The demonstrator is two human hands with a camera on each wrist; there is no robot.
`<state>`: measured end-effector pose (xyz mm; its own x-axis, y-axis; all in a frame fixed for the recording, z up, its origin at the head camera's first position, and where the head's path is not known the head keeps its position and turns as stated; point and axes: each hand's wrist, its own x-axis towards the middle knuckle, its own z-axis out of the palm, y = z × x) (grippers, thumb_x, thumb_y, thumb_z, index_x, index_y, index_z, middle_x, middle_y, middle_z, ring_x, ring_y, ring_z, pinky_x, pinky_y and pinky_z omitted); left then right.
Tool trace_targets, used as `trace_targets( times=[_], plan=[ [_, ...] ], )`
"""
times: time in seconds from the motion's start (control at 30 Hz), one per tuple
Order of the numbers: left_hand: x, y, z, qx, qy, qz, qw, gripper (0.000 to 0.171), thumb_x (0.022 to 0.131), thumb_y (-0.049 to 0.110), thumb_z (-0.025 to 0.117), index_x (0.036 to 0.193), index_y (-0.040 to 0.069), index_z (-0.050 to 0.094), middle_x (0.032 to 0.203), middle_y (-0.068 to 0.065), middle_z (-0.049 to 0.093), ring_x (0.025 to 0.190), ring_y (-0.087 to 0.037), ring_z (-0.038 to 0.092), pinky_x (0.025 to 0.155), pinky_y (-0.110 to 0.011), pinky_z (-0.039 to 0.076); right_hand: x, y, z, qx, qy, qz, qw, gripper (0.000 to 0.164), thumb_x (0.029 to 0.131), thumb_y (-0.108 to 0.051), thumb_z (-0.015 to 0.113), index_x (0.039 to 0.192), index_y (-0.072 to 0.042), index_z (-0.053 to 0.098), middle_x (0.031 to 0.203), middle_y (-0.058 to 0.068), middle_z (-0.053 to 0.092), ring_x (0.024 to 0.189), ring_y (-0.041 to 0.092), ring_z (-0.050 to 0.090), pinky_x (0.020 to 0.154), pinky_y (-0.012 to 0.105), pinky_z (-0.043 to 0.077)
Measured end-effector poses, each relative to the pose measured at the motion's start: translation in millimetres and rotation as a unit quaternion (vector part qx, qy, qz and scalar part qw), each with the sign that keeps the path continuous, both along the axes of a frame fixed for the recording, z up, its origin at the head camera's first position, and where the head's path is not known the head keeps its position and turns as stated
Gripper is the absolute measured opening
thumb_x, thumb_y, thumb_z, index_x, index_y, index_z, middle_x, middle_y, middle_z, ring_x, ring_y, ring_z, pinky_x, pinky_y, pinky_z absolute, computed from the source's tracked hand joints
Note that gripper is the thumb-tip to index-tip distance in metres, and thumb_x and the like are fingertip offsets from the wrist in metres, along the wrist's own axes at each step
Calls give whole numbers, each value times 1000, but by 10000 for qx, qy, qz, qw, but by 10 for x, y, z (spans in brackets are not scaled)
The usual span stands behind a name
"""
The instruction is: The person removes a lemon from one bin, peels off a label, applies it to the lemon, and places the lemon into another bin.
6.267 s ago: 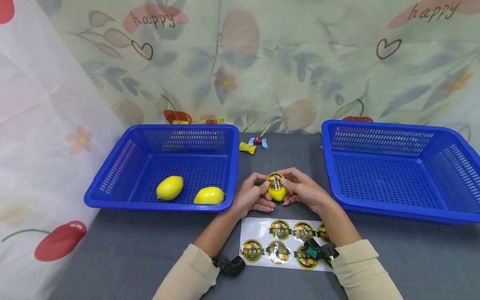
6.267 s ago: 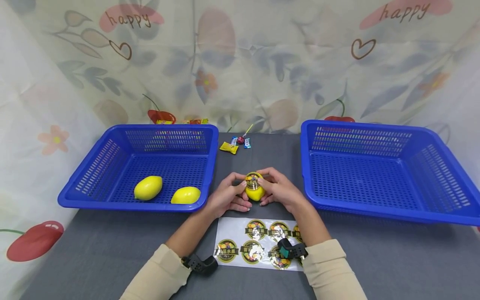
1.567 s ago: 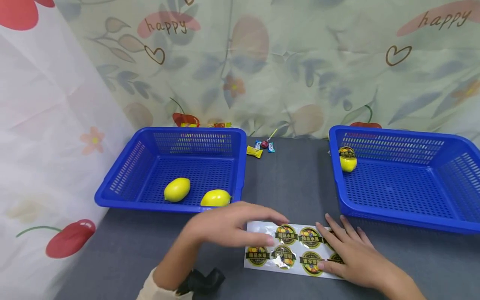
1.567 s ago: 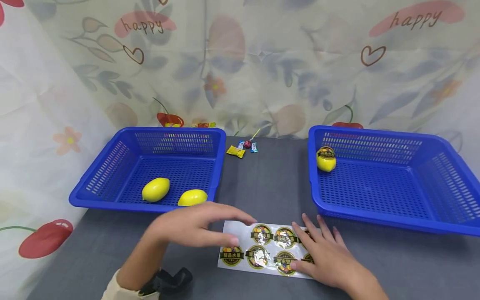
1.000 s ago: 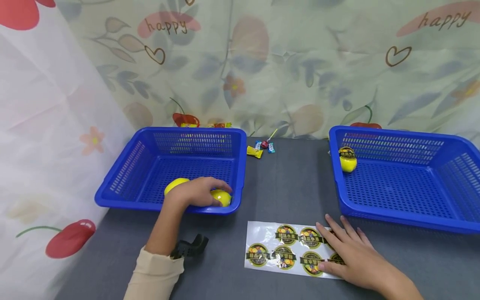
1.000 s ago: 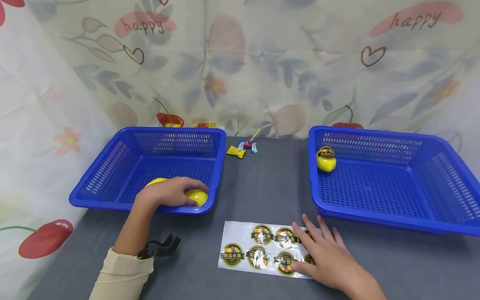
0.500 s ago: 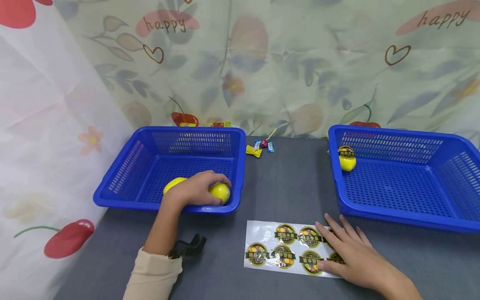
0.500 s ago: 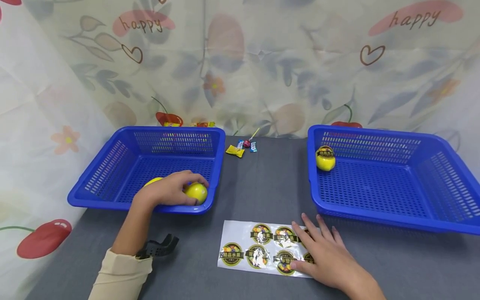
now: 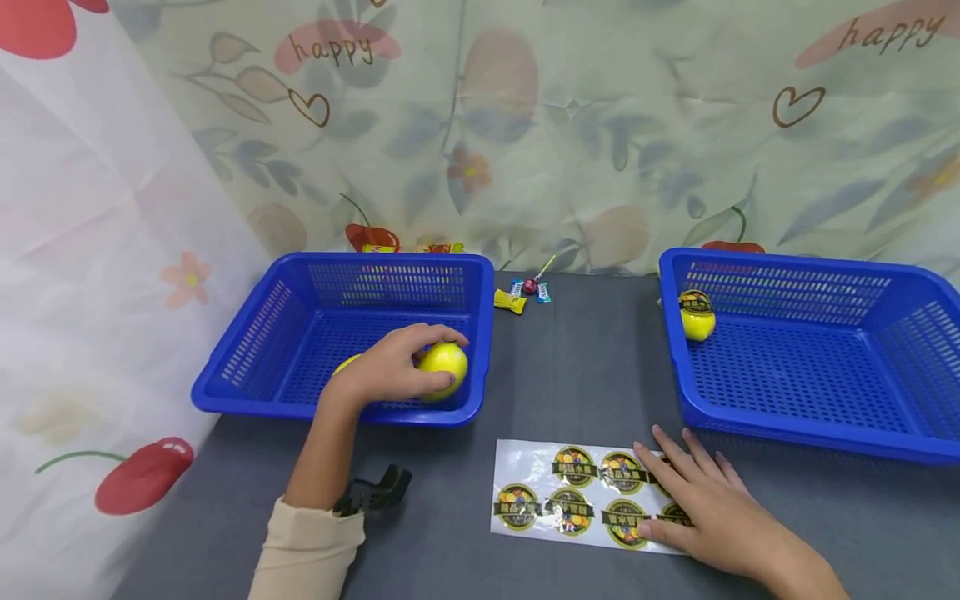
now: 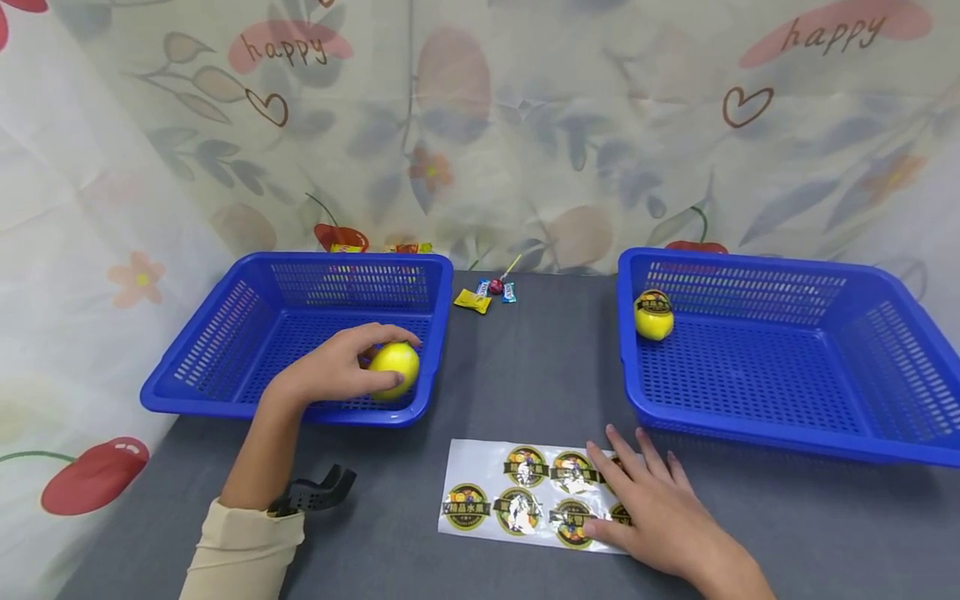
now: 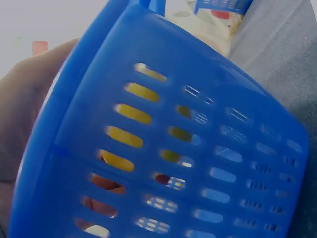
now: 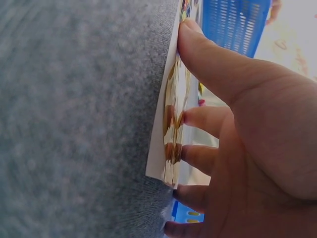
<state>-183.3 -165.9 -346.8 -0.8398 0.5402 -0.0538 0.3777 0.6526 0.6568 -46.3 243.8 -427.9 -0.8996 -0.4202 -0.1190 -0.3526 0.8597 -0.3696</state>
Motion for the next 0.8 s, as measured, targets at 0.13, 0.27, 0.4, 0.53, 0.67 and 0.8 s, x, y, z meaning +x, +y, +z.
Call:
trace_targets(
  times=[0.13,0.27,0.4,0.53,0.67,0.8],
  plan=[
    [-4,39,40,431,329,107,9985,48,89,28,65,136,20,60,124,-4,60,100,-22,54,79,-39,52,0,-2,1,12,5,-10,10000,87,86,-65,64,154,-17,41,159,20,30,142,54,19,101,77,22],
    [15,149,107,1026,859,343,9904,52,92,26,63,143,20,55,127,-5,59,98,-22,54,76,-39,52,2,-4,1,22,-2,-17,10000,87,86,-65,64,155,-17,41,159,20,30,143,54,19,101,77,22],
    [67,367,173,1504,1290,599,9783,49,97,30,59,145,26,54,131,-1,57,101,-18,54,77,-37,53,-2,-6,2,5,-6,-11,10000,87,86,-65,64,155,-17,40,159,20,29,143,54,19,101,77,21],
    [144,657,206,1419,1549,563,9761,42,102,37,53,143,30,56,130,1,56,101,-15,53,75,-35,53,-3,-3,-4,-6,-11,-6,10000,87,86,-65,64,155,-17,41,159,20,29,143,54,18,101,77,21],
    [235,1004,202,838,1714,553,9801,43,103,39,51,144,27,55,129,-1,59,102,-14,56,73,-31,52,-1,-4,-7,-10,-13,-7,10000,87,86,-65,64,155,-18,41,159,20,30,143,54,18,101,77,21],
    [314,1333,172,-57,1720,611,9832,47,103,42,51,146,22,53,130,-5,62,103,-17,60,71,-29,51,4,-3,-8,-15,22,-35,10000,86,86,-67,63,154,-19,42,159,19,31,143,54,19,100,78,22]
  ],
)
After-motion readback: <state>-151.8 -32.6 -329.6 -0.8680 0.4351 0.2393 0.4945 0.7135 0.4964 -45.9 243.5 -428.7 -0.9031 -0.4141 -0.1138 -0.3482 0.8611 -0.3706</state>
